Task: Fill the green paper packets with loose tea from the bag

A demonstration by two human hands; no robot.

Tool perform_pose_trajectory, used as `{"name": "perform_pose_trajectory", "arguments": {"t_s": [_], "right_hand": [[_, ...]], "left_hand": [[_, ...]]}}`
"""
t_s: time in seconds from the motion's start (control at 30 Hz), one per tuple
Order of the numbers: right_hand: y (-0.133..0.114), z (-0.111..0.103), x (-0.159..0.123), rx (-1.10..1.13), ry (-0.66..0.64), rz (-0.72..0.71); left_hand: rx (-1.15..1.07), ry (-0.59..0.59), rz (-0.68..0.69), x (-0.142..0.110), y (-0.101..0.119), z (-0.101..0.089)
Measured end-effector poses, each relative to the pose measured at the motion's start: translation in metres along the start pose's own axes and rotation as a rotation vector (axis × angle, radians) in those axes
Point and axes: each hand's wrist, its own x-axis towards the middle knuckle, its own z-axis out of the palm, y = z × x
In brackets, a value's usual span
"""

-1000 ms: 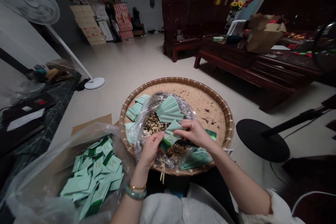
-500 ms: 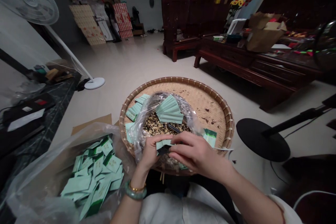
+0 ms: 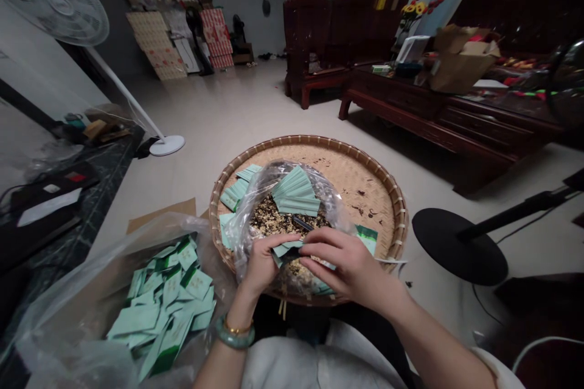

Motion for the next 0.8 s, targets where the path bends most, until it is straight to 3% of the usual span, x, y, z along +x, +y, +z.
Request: {"name": "perform_pose_trajectory", "arguments": {"t_s": [0.13, 0.23, 0.33, 0.43, 0.67, 0.8], "right_hand": [[0.005, 0.004, -0.001, 0.038, 0.05, 0.06], [0.019, 0.011, 0.001, 0.116, 0.139, 0.198], [0.035, 0.016, 0.002, 0.208, 0.113, 0.356], [0.05, 0.012, 0.003, 0.323, -0.04, 0.443], [0.072, -0.014, 0.017, 0.54, -0.584, 0.513], [0.077, -0.016, 0.029, 0.487, -0.721, 0.362]], "left_hand": [[0.036, 0.017, -0.039, 0.0, -0.003, 0.001], [0.073, 0.024, -0.116, 0.0, -0.005, 0.0], [0.107, -0.019, -0.17, 0.0, -0.004, -0.004], [0.135, -0.119, -0.186, 0.0, -0.001, -0.01], [0.111, -0.37, -0.221, 0.007, 0.004, -0.016], [0.063, -0.372, -0.257, 0.01, 0.005, -0.014]]}}
